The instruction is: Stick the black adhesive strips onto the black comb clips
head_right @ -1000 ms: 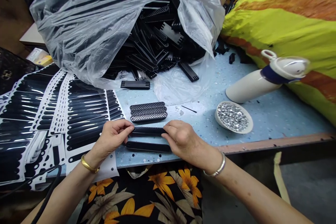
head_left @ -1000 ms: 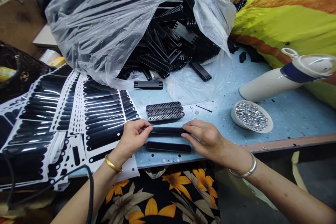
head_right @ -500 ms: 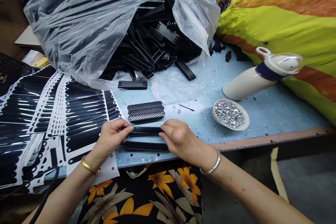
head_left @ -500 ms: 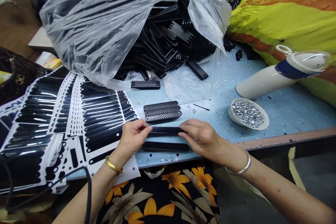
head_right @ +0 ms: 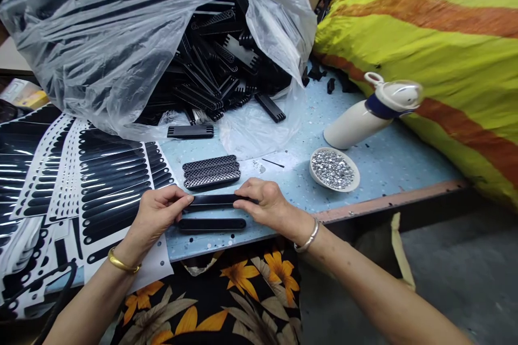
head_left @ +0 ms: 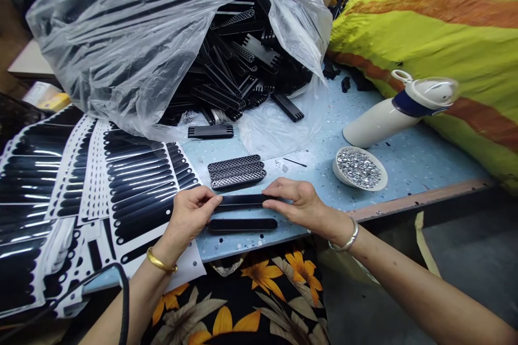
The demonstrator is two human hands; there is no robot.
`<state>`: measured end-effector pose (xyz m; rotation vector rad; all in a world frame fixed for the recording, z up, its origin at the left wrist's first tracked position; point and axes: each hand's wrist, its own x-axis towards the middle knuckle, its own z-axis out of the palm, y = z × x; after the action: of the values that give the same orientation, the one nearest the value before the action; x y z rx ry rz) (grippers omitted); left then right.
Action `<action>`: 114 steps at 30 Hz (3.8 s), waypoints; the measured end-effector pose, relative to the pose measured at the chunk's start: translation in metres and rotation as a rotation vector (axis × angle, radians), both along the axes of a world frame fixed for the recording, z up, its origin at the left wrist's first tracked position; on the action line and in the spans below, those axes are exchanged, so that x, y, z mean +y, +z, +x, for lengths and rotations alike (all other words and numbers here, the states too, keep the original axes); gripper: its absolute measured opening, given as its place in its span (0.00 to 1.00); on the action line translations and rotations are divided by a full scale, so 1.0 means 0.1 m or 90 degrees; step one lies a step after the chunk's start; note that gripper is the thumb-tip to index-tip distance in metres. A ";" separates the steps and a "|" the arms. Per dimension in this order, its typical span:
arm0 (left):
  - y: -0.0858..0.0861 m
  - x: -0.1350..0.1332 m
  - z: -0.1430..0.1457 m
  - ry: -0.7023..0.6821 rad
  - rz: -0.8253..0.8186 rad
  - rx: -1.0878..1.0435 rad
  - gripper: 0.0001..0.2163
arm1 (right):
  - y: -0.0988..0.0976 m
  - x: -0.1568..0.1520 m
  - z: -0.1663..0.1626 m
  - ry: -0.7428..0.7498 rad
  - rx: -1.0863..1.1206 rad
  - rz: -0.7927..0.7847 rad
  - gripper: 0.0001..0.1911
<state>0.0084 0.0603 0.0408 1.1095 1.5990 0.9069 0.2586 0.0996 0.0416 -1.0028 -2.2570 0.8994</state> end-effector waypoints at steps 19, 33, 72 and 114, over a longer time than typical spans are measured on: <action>-0.01 0.02 -0.01 -0.012 0.008 0.000 0.10 | -0.09 -0.02 0.03 -0.009 0.081 -0.015 0.08; -0.03 0.01 -0.02 -0.020 0.021 -0.002 0.10 | -0.07 -0.02 0.06 -0.021 0.055 -0.020 0.09; 0.14 -0.22 0.05 -0.144 0.528 0.288 0.11 | -0.24 -0.22 -0.13 -0.264 0.055 0.074 0.13; -0.23 -1.36 -0.92 0.279 -0.068 -0.245 0.17 | -0.30 -0.88 -1.57 0.102 0.022 0.054 0.05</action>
<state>-0.0832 -0.0753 0.0176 0.4732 1.5630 1.2201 0.1018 0.0115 0.0117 -0.7722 -2.3510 0.8725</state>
